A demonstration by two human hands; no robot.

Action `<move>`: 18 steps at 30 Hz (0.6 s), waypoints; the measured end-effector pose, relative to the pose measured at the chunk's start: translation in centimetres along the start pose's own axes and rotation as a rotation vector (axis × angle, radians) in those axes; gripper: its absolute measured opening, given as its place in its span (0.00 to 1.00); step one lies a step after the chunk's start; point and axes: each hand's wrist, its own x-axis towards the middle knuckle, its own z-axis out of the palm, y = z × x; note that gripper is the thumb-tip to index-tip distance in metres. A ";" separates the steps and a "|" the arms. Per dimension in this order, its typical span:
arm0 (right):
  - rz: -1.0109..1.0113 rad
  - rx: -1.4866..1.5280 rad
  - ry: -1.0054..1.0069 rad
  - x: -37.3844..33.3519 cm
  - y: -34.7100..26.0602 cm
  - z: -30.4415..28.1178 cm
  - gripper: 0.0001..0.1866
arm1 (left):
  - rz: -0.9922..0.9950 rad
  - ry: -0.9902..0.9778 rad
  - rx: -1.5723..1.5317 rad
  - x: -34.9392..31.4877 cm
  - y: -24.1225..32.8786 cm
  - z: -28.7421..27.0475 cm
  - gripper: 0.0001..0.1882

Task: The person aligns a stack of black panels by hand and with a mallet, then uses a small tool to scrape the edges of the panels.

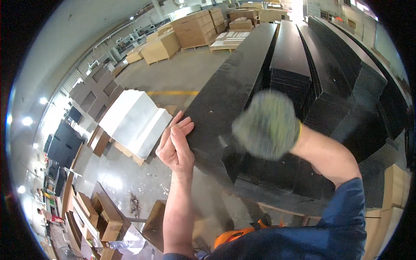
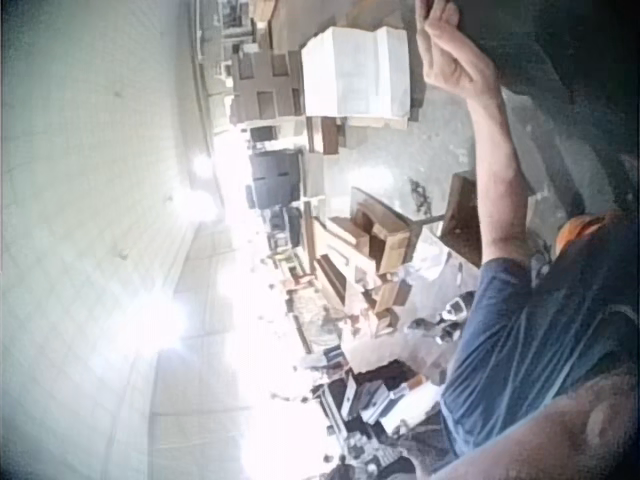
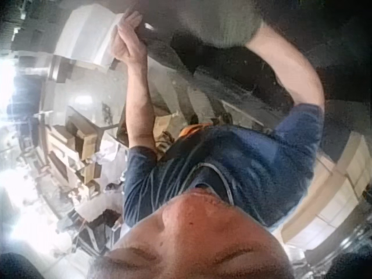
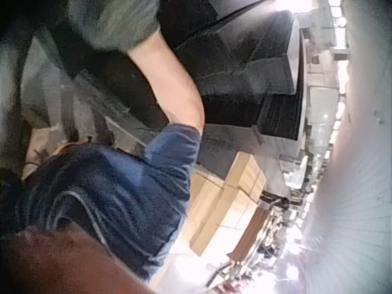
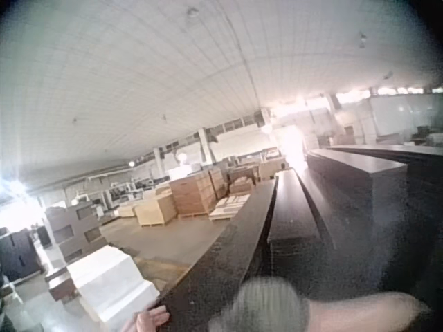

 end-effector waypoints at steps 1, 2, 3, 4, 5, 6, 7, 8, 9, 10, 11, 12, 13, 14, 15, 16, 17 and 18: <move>-0.163 0.032 -0.040 -1.5 -0.6 -0.1 0.16 | 0.014 0.002 -0.049 -0.1 -0.3 0.2 0.18; -0.304 0.107 -0.308 -2.8 -1.6 0.4 0.16 | 0.003 0.000 -0.046 -0.1 -0.3 0.3 0.18; -0.371 0.183 -0.419 -5.1 -3.0 2.2 0.16 | 0.013 0.015 -0.036 0.2 -0.1 0.4 0.19; -0.505 0.125 -0.556 -7.2 -4.0 3.8 0.16 | 0.020 0.024 -0.033 0.3 0.1 0.5 0.19; -0.410 0.285 -0.655 -8.3 -4.7 4.4 0.16 | 0.012 0.025 -0.047 0.3 0.1 0.7 0.19; -0.406 0.286 -0.657 -9.0 -4.7 5.5 0.16 | 0.009 0.022 -0.049 0.3 0.0 0.7 0.19; -0.352 0.373 -0.604 -9.8 -4.6 6.6 0.16 | 0.015 0.021 -0.050 0.2 0.1 1.0 0.19; -0.297 0.459 -0.547 -10.4 -4.5 7.6 0.15 | 0.022 0.017 -0.048 0.1 0.1 1.2 0.19; -0.108 0.432 -0.757 -10.7 -4.3 8.9 0.16 | 0.020 0.014 -0.056 0.0 0.2 1.4 0.19; -0.100 0.372 -0.741 -7.8 -3.9 7.1 0.16 | 0.020 0.011 -0.048 -0.1 0.2 1.0 0.19; -0.086 0.303 -0.731 -5.5 -2.5 5.0 0.15 | 0.021 0.009 -0.052 -0.2 -0.1 1.3 0.20; -0.093 0.309 -0.722 -5.1 -1.0 5.4 0.15 | 0.024 0.008 -0.039 0.0 -0.4 1.2 0.20; -0.047 0.300 -0.539 -4.5 -0.1 5.4 0.15 | 0.009 0.024 -0.058 0.1 -0.2 0.6 0.20; 0.010 0.288 -0.354 -4.6 1.1 5.5 0.14 | -0.006 0.031 -0.080 0.1 -0.1 0.5 0.20; 0.067 0.273 -0.169 -4.8 1.9 5.5 0.13 | -0.005 0.029 -0.061 0.0 0.1 0.5 0.20; 0.106 0.248 0.018 -4.3 2.4 5.8 0.13 | 0.002 0.033 -0.054 0.1 0.0 0.2 0.20; 0.105 0.234 0.012 -4.4 1.3 5.2 0.13 | -0.013 0.023 -0.033 -0.1 0.0 0.3 0.19; -0.111 0.161 -0.117 -4.8 -1.3 4.6 0.08 | -0.028 0.014 -0.011 -0.2 -0.1 0.5 0.19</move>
